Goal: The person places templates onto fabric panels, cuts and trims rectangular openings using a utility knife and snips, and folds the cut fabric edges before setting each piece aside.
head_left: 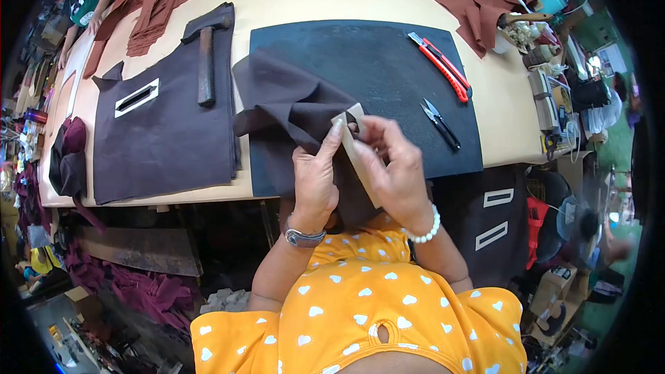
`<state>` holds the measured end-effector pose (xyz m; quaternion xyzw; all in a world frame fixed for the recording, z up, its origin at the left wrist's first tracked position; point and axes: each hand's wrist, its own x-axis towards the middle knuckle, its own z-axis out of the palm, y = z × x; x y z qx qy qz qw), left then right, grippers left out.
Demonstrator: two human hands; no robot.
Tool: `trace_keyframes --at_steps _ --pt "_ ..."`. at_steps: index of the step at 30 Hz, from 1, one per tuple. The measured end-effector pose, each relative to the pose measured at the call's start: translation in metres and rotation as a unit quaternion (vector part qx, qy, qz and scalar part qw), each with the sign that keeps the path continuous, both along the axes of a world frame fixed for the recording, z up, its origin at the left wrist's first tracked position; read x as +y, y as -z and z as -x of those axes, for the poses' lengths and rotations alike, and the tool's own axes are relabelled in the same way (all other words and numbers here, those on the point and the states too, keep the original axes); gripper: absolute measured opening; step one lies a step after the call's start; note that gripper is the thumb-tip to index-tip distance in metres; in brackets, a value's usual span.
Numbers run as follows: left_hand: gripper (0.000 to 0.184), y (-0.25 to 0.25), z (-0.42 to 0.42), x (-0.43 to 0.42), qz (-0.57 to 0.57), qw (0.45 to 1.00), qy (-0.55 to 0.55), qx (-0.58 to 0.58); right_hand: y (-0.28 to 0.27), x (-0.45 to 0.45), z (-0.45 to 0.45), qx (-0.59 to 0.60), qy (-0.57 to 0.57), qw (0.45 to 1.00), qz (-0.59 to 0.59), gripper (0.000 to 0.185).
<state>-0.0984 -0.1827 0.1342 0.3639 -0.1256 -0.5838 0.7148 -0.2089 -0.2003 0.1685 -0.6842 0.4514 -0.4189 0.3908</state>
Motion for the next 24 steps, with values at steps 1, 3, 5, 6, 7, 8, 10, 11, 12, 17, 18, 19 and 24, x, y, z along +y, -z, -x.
trace_keyframes --at_steps 1,3,5,6,7,8,10,11,12,17,18,19,24 --pt "0.012 0.0 0.0 0.0 0.006 1.0 -0.015 0.01 0.0 0.007 0.001 0.036 -0.011 0.999 0.014 0.023" --pt "0.013 -0.01 -0.001 0.0 0.018 0.999 -0.037 0.012 0.007 0.025 0.009 0.041 -0.005 0.997 -0.062 0.027" --pt "0.015 -0.016 -0.007 0.001 0.03 0.998 -0.056 0.021 -0.002 0.036 0.021 0.042 -0.01 0.995 -0.087 0.029" --pt "0.02 -0.015 -0.011 0.002 0.015 0.998 -0.064 -0.012 -0.005 0.038 0.028 0.043 -0.013 0.994 -0.1 0.03" --pt "0.022 -0.016 -0.017 0.004 -0.005 0.994 -0.111 -0.023 0.0 0.037 0.036 0.044 -0.004 0.996 -0.082 0.034" --pt "0.024 -0.019 -0.025 0.007 -0.025 0.986 -0.159 -0.033 -0.003 0.032 0.043 0.076 0.006 0.996 -0.047 0.034" --pt "0.028 0.0 -0.064 0.027 0.007 0.979 -0.193 -0.071 -0.008 0.016 0.057 0.124 0.005 0.992 -0.007 0.036" --pt "0.029 0.021 -0.094 0.048 0.059 0.977 -0.18 -0.1 -0.007 0.008 0.061 0.119 -0.011 0.993 0.015 0.036" --pt "0.028 0.017 -0.113 0.062 0.026 0.961 -0.229 -0.152 -0.007 0.003 0.059 0.102 -0.042 0.994 0.014 0.036" --pt "0.031 -0.041 -0.131 0.085 -0.059 0.855 -0.482 -0.184 -0.001 -0.017 0.045 0.195 -0.096 0.964 0.153 0.037" --pt "0.038 -0.037 -0.137 0.088 -0.06 0.793 -0.542 -0.272 0.004 -0.02 0.045 0.196 -0.092 0.961 0.175 0.037" --pt "0.037 -0.038 -0.134 0.085 -0.036 0.752 -0.529 -0.392 0.009 -0.022 0.044 0.195 -0.089 0.957 0.197 0.037" --pt "0.022 -0.056 -0.069 0.04 0.111 0.668 -0.128 -0.725 0.027 -0.027 0.046 0.173 -0.099 0.953 0.228 0.039"
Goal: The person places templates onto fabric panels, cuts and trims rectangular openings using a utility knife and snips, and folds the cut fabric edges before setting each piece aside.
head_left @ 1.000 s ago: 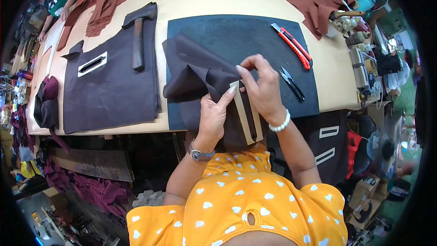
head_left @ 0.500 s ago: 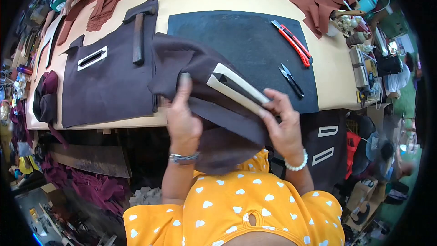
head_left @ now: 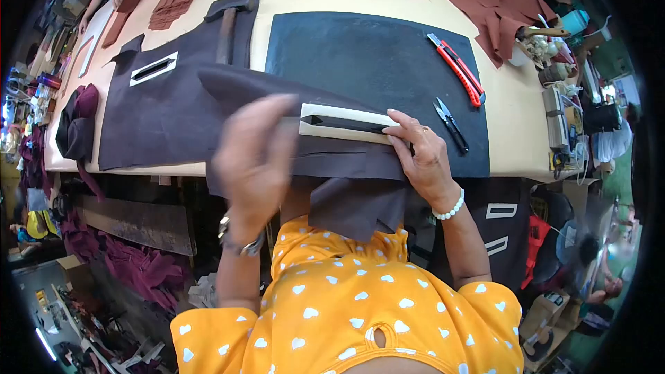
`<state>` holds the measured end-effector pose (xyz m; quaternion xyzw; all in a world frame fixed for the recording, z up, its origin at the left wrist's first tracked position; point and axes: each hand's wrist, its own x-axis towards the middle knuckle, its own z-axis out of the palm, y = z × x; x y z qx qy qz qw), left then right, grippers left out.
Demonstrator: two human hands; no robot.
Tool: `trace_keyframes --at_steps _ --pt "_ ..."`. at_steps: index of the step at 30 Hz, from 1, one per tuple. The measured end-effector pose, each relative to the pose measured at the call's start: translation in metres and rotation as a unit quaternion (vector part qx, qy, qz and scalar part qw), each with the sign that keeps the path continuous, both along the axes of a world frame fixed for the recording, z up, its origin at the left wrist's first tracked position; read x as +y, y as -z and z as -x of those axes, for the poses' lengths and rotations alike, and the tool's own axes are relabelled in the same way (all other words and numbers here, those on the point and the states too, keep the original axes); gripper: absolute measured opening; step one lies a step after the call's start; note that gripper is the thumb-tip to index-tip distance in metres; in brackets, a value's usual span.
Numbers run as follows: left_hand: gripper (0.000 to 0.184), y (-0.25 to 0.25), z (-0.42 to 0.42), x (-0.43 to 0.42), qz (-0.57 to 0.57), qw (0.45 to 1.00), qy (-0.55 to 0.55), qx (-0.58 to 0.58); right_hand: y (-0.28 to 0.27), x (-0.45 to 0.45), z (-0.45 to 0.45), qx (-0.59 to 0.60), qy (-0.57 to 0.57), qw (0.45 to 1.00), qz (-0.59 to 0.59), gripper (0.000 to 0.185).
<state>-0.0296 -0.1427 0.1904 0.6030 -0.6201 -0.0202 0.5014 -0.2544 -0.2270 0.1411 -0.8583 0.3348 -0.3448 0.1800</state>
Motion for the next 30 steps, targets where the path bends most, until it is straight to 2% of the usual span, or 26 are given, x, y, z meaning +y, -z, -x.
trace_keyframes --at_steps 3,6,9,14,17,20,23,24,27,30 --pt "0.024 0.023 0.03 -0.039 -0.063 0.974 0.197 -0.088 0.011 0.0 0.003 -0.009 -0.001 1.0 -0.004 0.04" --pt "0.02 0.054 0.035 -0.068 -0.132 0.948 0.256 -0.137 0.016 -0.001 0.003 -0.022 -0.005 1.0 -0.009 0.04" --pt "0.013 0.053 0.024 -0.076 -0.214 0.916 0.332 -0.075 0.017 -0.003 0.004 -0.026 -0.014 1.0 -0.004 0.038" --pt "0.012 0.053 0.009 -0.073 -0.227 0.915 0.332 -0.036 0.015 -0.007 0.005 0.011 -0.046 0.997 0.053 0.033" --pt "0.014 0.057 0.002 -0.064 -0.208 0.924 0.318 -0.034 0.018 -0.011 0.019 0.077 -0.101 0.984 0.121 0.029" --pt "0.015 0.06 0.0 -0.059 -0.18 0.934 0.306 -0.049 0.017 -0.015 0.031 0.049 -0.14 0.983 0.11 0.03" --pt "0.014 0.062 -0.001 -0.06 -0.175 0.933 0.311 -0.052 0.009 -0.007 0.032 -0.005 -0.063 0.996 -0.065 0.03" --pt "0.014 0.064 -0.001 -0.06 -0.172 0.932 0.313 -0.052 0.011 -0.006 0.028 -0.03 -0.029 0.996 -0.083 0.03" --pt "0.014 0.065 -0.002 -0.061 -0.151 0.933 0.319 -0.067 0.007 -0.007 0.011 0.037 0.051 0.997 -0.038 0.027" --pt "0.013 0.066 -0.003 -0.059 -0.135 0.935 0.318 -0.077 0.013 -0.008 0.008 0.09 0.067 0.994 0.013 0.03"
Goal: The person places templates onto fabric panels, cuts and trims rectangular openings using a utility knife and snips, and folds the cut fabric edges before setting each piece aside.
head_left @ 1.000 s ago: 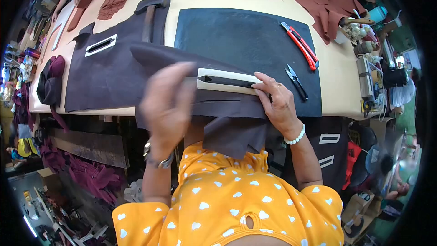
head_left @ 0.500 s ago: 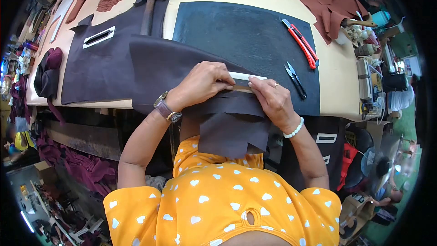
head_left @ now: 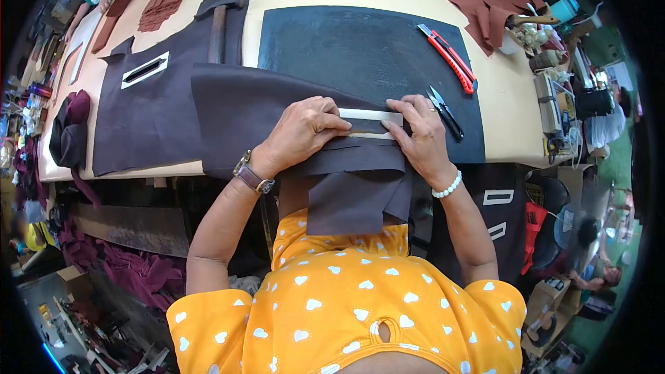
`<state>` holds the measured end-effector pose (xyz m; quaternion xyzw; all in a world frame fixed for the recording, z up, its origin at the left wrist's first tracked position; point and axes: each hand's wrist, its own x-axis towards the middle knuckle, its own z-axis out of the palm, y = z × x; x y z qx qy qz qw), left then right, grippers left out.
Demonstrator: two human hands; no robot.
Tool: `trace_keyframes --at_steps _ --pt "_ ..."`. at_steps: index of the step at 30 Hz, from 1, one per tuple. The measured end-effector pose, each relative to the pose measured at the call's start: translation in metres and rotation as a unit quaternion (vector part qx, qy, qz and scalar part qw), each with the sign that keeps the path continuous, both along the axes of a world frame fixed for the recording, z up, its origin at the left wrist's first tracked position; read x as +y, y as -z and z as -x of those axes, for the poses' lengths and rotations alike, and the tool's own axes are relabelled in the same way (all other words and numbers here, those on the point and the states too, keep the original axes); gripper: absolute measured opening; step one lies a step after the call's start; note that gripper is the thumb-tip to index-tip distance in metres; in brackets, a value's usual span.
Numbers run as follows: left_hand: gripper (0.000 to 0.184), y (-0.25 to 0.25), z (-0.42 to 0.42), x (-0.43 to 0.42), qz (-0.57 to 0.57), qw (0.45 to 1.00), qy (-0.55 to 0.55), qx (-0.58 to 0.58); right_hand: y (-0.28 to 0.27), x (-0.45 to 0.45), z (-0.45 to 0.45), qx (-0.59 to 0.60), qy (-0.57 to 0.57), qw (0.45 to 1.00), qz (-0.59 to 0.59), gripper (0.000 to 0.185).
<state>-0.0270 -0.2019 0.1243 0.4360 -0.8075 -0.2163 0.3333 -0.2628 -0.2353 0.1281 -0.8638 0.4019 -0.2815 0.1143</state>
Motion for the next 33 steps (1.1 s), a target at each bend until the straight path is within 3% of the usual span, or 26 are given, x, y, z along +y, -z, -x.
trace_keyframes --at_steps 7,12,23,28,33 --pt "0.012 -0.005 0.001 0.002 0.019 1.0 0.002 -0.021 0.01 0.003 -0.038 0.116 0.01 0.991 0.063 0.047" --pt "0.014 -0.016 -0.034 0.019 -0.033 0.996 -0.052 -0.058 0.007 0.004 -0.017 0.141 0.063 0.988 0.021 0.057" --pt "0.013 -0.009 -0.043 0.023 -0.055 0.997 -0.06 -0.007 0.013 0.014 -0.075 0.137 0.046 0.988 0.045 0.058" --pt "0.013 -0.006 -0.044 0.025 -0.039 0.997 -0.073 0.006 0.007 0.014 -0.041 0.178 0.12 0.976 0.026 0.061" --pt "0.014 -0.001 -0.042 0.028 -0.042 0.995 -0.087 0.027 0.006 0.018 -0.047 0.171 0.12 0.977 0.037 0.061"
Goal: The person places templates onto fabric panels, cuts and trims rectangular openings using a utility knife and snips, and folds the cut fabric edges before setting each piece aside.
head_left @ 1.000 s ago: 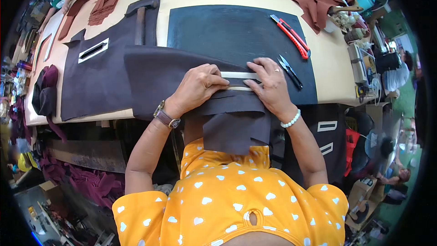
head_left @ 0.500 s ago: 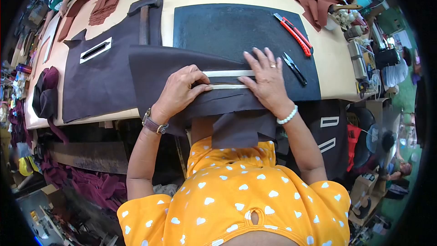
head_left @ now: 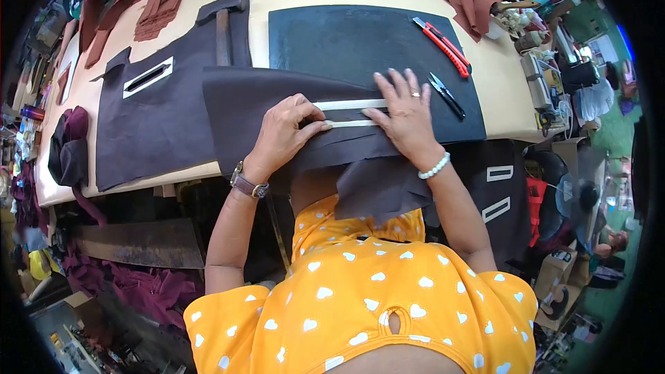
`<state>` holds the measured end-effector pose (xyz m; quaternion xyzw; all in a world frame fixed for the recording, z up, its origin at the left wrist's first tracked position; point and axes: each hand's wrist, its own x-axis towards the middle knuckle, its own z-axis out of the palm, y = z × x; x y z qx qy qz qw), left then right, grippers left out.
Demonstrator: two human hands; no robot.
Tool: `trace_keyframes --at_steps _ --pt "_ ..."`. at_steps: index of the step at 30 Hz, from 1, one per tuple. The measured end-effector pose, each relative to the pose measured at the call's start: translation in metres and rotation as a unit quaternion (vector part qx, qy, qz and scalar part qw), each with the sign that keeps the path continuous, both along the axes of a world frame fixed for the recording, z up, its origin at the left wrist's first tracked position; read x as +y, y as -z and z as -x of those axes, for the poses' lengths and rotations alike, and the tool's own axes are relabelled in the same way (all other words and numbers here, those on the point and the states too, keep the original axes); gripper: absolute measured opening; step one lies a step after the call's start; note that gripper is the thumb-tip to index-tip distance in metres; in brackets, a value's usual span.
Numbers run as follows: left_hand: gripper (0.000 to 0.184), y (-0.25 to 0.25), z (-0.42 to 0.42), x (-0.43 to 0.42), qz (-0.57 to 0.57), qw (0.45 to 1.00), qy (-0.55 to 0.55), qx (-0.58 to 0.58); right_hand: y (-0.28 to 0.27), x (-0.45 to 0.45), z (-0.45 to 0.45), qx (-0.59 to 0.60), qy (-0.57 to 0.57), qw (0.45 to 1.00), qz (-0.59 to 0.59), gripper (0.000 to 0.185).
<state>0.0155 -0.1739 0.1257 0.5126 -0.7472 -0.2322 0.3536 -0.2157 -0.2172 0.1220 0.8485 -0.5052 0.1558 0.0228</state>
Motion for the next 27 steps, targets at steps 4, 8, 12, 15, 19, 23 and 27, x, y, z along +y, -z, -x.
trace_keyframes --at_steps 4,8,12,15,19,23,27 --pt "0.014 0.004 -0.001 0.001 0.035 0.999 -0.008 0.012 0.006 0.002 -0.042 -0.002 -0.057 0.998 0.015 0.058" --pt "0.015 0.009 0.0 0.005 0.072 0.997 -0.02 0.006 0.006 0.003 -0.05 -0.023 -0.069 0.997 0.019 0.058" --pt "0.026 0.01 0.001 0.008 0.087 0.995 -0.049 -0.003 0.002 0.0 -0.025 -0.02 -0.027 0.999 0.005 0.06" --pt "0.037 0.005 0.004 0.01 0.053 0.997 -0.052 0.021 0.004 0.001 -0.025 -0.03 -0.029 0.999 0.017 0.062" --pt "0.046 0.008 0.001 0.011 0.059 0.995 -0.051 0.054 0.006 0.002 -0.057 -0.058 -0.073 0.996 0.002 0.063" --pt "0.051 0.012 0.002 0.013 0.068 0.991 -0.093 0.073 0.007 0.005 -0.07 -0.085 -0.112 0.99 -0.019 0.063" --pt "0.05 0.017 0.006 0.017 0.163 0.975 -0.15 0.023 -0.012 -0.014 -0.074 -0.115 -0.217 0.968 -0.046 0.065"
